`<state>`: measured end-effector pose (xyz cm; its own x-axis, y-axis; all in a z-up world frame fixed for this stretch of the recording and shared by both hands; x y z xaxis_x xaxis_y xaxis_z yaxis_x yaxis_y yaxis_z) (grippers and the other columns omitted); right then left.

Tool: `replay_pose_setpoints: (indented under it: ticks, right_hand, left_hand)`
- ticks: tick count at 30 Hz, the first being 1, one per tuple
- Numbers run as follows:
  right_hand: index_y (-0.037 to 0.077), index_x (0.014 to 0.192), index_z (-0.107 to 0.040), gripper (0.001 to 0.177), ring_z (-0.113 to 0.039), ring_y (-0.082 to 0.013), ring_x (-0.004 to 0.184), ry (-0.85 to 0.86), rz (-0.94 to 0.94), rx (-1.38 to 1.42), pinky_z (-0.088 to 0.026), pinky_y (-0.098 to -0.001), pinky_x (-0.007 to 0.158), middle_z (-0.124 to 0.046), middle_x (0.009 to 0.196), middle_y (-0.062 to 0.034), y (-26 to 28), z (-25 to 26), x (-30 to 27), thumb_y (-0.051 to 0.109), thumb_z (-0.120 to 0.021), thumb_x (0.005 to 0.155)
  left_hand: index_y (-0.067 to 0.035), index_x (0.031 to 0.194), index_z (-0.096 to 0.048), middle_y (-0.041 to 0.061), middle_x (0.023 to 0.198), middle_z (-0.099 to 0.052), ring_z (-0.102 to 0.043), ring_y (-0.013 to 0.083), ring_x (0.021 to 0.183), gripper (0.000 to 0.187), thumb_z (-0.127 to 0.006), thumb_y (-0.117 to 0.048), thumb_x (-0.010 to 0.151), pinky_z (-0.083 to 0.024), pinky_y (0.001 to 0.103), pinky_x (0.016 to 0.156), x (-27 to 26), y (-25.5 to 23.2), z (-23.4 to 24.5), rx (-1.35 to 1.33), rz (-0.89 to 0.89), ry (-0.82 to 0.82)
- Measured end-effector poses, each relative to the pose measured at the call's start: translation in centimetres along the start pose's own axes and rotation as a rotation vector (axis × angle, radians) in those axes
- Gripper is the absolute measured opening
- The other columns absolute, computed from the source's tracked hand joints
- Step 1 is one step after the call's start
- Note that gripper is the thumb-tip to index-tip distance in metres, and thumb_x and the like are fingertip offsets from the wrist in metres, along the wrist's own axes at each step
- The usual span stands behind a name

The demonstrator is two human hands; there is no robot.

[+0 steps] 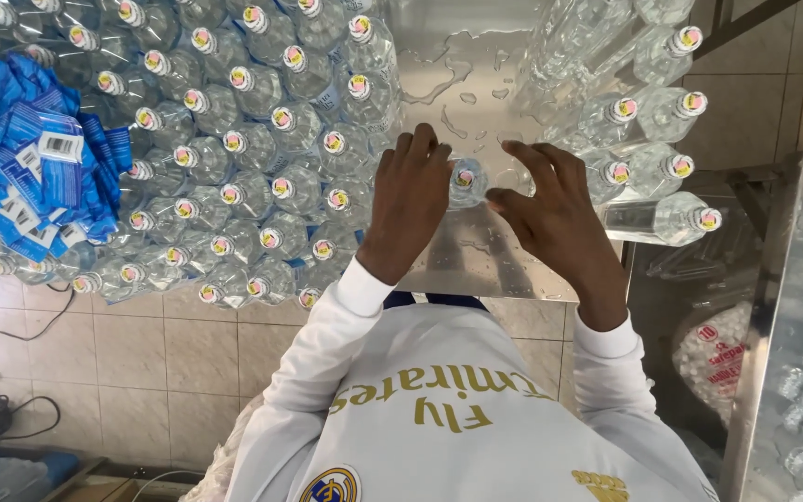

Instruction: Manually applying plastic labels to the necks of water bottles at a production table.

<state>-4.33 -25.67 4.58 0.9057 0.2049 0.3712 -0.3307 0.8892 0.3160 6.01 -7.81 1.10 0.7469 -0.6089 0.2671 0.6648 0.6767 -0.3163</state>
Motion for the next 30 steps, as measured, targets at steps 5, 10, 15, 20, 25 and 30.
replay_pose_setpoints:
  ticks: [5, 10, 15, 20, 25, 30]
  right_hand:
    - [0.016, 0.112, -0.078, 0.01, -0.055, -0.0404, 0.138, 0.051, -0.036, 0.012, -0.046, -0.0524, 0.107, -0.062, 0.149, -0.0146, -0.8, -2.1, -1.0, 0.023, -0.075, 0.106]
    - [0.018, 0.109, -0.079, 0.012, -0.054, -0.0445, 0.14, 0.141, -0.094, 0.159, -0.044, -0.0554, 0.11, -0.061, 0.151, -0.0157, -0.5, -4.3, -1.3, 0.029, -0.074, 0.106]
    - [0.011, 0.107, -0.077, 0.03, -0.053, -0.0472, 0.139, 0.104, -0.227, 0.189, -0.044, -0.0575, 0.111, -0.056, 0.156, -0.02, 0.3, -4.6, -1.6, 0.038, -0.065, 0.114]
    - [0.009, 0.117, -0.076, 0.027, -0.057, -0.0462, 0.139, 0.021, -0.32, 0.311, -0.048, -0.055, 0.113, -0.058, 0.154, -0.0202, 0.3, -4.5, -1.2, 0.033, -0.063, 0.115]
    - [0.003, 0.141, -0.057, 0.031, -0.065, -0.0393, 0.134, -0.164, -0.512, 0.612, -0.053, -0.0477, 0.114, -0.063, 0.141, -0.0195, -0.7, -6.8, -0.5, 0.025, -0.057, 0.12]
    - [0.002, 0.149, -0.052, 0.037, -0.067, -0.0434, 0.132, -0.132, -0.524, 0.62, -0.054, -0.0557, 0.112, -0.07, 0.138, -0.0211, -0.3, -8.1, -0.6, 0.001, -0.052, 0.113]
  left_hand:
    - [-0.004, 0.119, -0.077, 0.012, 0.11, -0.06, -0.068, 0.0346, 0.101, 0.026, -0.073, 0.004, 0.094, -0.054, 0.045, 0.071, 0.8, 0.3, -2.5, -0.055, 0.037, 0.116]
    - [-0.008, 0.128, -0.073, 0.015, 0.12, -0.064, -0.071, 0.0414, 0.109, 0.05, -0.071, 0.017, 0.085, -0.056, 0.05, 0.078, 1.0, 1.5, -5.6, -0.186, 0.072, 0.322]
    - [-0.017, 0.14, -0.066, 0.016, 0.129, -0.068, -0.072, 0.046, 0.118, 0.065, -0.061, 0.019, 0.086, -0.058, 0.052, 0.082, -0.5, 1.6, -6.1, -0.372, 0.103, 0.432]
    - [-0.013, 0.153, -0.052, 0.028, 0.142, -0.062, -0.069, 0.0541, 0.124, 0.065, -0.055, 0.017, 0.095, -0.061, 0.061, 0.092, -0.8, 0.6, -3.8, -0.554, 0.138, 0.418]
    - [-0.013, 0.151, -0.036, 0.038, 0.154, -0.052, -0.054, 0.0666, 0.137, 0.057, -0.048, 0.011, 0.1, -0.051, 0.077, 0.105, -1.5, -0.4, -1.7, -0.812, 0.258, 0.4]
    - [-0.012, 0.159, -0.023, 0.037, 0.168, -0.038, -0.034, 0.0584, 0.157, 0.058, -0.043, 0.005, 0.107, -0.035, 0.079, 0.122, -3.0, -0.1, -4.5, -0.954, 0.357, 0.201]
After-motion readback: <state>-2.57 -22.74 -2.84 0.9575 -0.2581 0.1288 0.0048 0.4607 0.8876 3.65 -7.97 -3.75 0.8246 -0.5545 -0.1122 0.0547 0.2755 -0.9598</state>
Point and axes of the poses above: each hand's wrist, its own x-axis towards the middle knuckle, its own z-axis out of the back of the hand, y = z × x, the point moved 3 cm from there along x, towards the middle knuckle
